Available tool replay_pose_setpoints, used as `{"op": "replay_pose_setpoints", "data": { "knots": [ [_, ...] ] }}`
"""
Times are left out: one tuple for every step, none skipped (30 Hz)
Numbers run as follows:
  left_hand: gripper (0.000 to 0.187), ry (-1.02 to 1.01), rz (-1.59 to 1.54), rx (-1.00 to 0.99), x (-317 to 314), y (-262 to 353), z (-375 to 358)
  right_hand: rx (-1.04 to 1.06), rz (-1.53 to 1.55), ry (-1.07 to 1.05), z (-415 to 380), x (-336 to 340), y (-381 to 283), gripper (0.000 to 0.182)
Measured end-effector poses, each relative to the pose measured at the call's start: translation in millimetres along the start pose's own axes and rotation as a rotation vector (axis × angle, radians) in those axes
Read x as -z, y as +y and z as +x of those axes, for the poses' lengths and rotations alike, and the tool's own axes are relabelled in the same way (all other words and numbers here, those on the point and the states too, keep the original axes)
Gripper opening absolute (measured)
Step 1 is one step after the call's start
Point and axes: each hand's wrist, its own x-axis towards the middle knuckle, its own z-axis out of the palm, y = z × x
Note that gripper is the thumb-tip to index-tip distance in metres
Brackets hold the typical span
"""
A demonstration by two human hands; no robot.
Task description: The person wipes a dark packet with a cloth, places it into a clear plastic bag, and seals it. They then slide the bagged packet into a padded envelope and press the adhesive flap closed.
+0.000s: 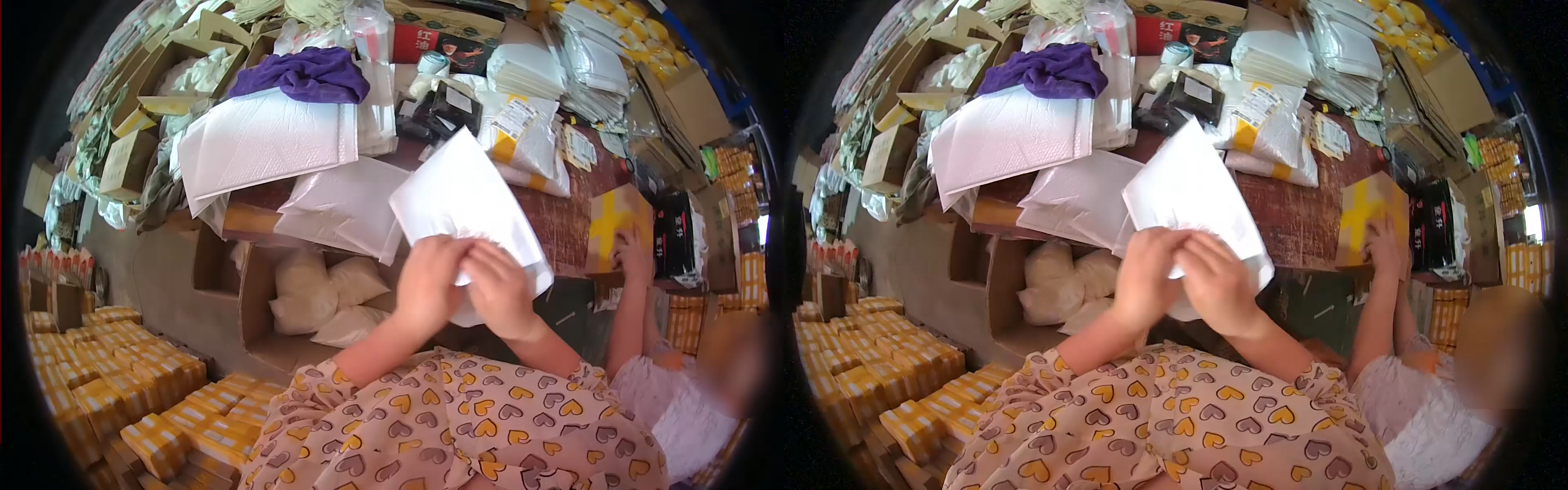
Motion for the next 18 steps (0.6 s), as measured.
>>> {"op": "replay_pose_setpoints", "data": {
  "knots": [
    [0.036, -0.053, -0.049, 0.099, 4, -14, -6, 0.006, 0.061, -0.032, -5, 0, -8, 0.029],
    [0.029, -0.043, -0.006, 0.143, 12, -19, -9, -0.011, 0.22, -0.178, -6, 8, -14, 0.033],
    [0.029, -0.055, 0.108, 0.146, 20, -28, -12, -0.051, 0.434, -0.296, -5, 23, -9, 0.036],
    [0.029, -0.083, 0.168, 0.149, 25, -29, -17, -0.254, 0.515, -0.187, -3, 40, -6, 0.033],
    [0.029, -0.11, 0.228, 0.15, 28, -29, -22, -0.51, 0.896, 0.111, -7, 41, 17, 0.027],
    [0.029, -0.16, 0.205, 0.11, 22, -31, -31, -0.681, 0.837, 0.358, -1, 50, 41, 0.025],
    [0.03, -0.2, 0.185, 0.066, 10, -37, -40, -0.688, 0.655, 0.536, -7, 39, 88, 0.021],
    [0.027, -0.212, 0.149, 0.084, -3, -41, -45, -0.738, 0.467, 0.559, -12, 21, 125, 0.022],
    [0.027, -0.211, 0.16, 0.076, -20, -52, -51, -0.559, 0.037, 0.402, -37, -8, 184, 0.032],
    [0.025, -0.121, 0.09, 0.15, -39, -67, -57, -0.916, 0.051, 0.013, -36, -16, 183, 0.045],
    [0.024, -0.022, 0.019, 0.222, -55, -80, -58, -1.072, 0.126, 0.026, -70, -68, 232, 0.049],
    [0.024, -0.009, 0.031, 0.215, -66, -91, -55, -1.216, 0.395, -0.103, -83, -92, 247, 0.05],
    [0.031, -0.131, -0.105, 0.329, -74, -102, -54, -1.268, 0.503, -0.172, -56, -72, 197, 0.05],
    [0.038, -0.258, -0.245, 0.452, -79, -107, -55, -1.239, 0.523, -0.24, -67, -98, 222, 0.047],
    [0.038, -0.257, -0.238, 0.463, -82, -106, -55, -1.287, 0.596, -0.308, -58, -92, 208, 0.041],
    [0.037, -0.228, -0.167, 0.489, -87, -106, -52, -1.325, 0.725, -0.4, -65, -108, 214, 0.04],
    [0.035, -0.2, -0.096, 0.51, -91, -106, -51, -1.358, 0.854, -0.488, -74, -123, 222, 0.039],
    [0.032, -0.177, -0.049, 0.496, -90, -109, -51, -1.314, 0.917, -0.422, -68, -120, 201, 0.039]
  ]
}}
